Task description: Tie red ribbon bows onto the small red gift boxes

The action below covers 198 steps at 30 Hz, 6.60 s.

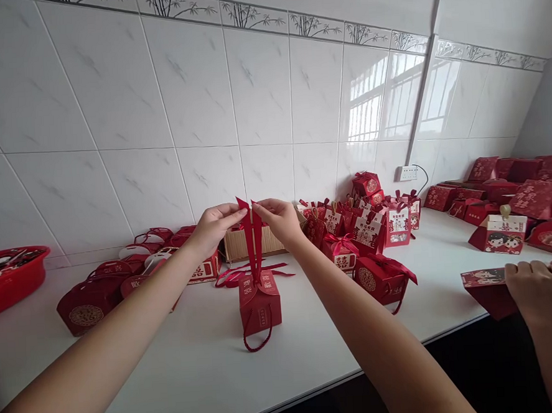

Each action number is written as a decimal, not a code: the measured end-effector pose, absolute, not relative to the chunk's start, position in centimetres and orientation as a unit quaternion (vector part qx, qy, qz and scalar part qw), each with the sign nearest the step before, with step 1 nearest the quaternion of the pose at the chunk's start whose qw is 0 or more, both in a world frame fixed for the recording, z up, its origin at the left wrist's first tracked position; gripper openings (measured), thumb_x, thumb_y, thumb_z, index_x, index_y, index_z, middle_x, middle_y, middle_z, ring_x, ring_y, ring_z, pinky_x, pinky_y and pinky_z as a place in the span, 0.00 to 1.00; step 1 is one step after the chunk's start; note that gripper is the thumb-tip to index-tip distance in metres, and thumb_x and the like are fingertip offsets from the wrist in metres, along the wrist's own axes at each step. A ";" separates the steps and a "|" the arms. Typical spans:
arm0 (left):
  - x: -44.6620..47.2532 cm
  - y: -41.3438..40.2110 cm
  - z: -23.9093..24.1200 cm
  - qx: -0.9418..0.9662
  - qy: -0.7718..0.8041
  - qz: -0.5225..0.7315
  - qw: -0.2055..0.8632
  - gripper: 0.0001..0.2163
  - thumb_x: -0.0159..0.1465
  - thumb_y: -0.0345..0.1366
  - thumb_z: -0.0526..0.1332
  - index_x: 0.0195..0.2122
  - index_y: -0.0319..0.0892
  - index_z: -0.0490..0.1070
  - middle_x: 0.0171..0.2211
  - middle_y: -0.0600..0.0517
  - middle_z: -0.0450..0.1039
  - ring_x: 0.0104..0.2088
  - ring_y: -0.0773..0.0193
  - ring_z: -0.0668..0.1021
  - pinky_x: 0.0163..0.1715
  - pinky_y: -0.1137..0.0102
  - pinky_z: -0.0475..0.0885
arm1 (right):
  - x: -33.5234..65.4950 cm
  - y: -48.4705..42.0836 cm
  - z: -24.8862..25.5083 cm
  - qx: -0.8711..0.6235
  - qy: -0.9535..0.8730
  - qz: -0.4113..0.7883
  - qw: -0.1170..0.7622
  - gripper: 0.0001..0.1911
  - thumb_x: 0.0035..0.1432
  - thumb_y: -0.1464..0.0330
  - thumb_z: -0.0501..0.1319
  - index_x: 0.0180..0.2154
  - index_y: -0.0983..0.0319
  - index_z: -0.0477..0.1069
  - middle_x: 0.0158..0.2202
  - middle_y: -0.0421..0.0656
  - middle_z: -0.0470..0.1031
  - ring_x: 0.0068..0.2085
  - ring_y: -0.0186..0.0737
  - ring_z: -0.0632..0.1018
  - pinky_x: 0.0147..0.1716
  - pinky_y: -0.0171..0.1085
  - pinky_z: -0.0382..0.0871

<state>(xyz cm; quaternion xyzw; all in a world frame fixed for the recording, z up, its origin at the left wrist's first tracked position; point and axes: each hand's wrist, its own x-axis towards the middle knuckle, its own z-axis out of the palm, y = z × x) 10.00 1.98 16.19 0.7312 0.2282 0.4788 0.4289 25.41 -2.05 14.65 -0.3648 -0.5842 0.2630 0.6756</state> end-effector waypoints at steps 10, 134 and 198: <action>7.4 2.0 11.1 0.839 0.339 0.321 0.278 0.26 0.46 0.50 0.69 0.44 0.43 0.70 0.38 0.50 0.73 0.38 0.57 0.75 0.40 0.65 0.69 | 26.3 -1.6 13.9 -0.348 -0.528 0.359 0.686 0.16 0.50 0.56 0.64 0.29 0.60 0.65 0.25 0.37 0.74 0.26 0.32 0.76 0.32 0.36 0.71; 9.9 2.8 15.2 0.645 0.234 0.537 0.491 0.11 0.51 0.39 0.68 0.31 0.38 0.73 0.30 0.52 0.74 0.33 0.66 0.74 0.38 0.68 0.66 | 24.7 -0.8 14.9 -0.357 -0.603 0.309 0.643 0.14 0.47 0.59 0.67 0.31 0.63 0.75 0.26 0.41 0.75 0.31 0.36 0.76 0.35 0.39 0.70; 6.9 -0.5 2.7 0.848 0.315 0.374 0.202 0.05 0.57 0.31 0.59 0.35 0.44 0.67 0.36 0.51 0.74 0.40 0.60 0.75 0.43 0.63 0.70 | 27.6 -5.0 1.7 -0.273 -0.494 0.615 0.550 0.09 0.53 0.65 0.65 0.33 0.65 0.75 0.27 0.40 0.72 0.26 0.28 0.69 0.29 0.31 0.62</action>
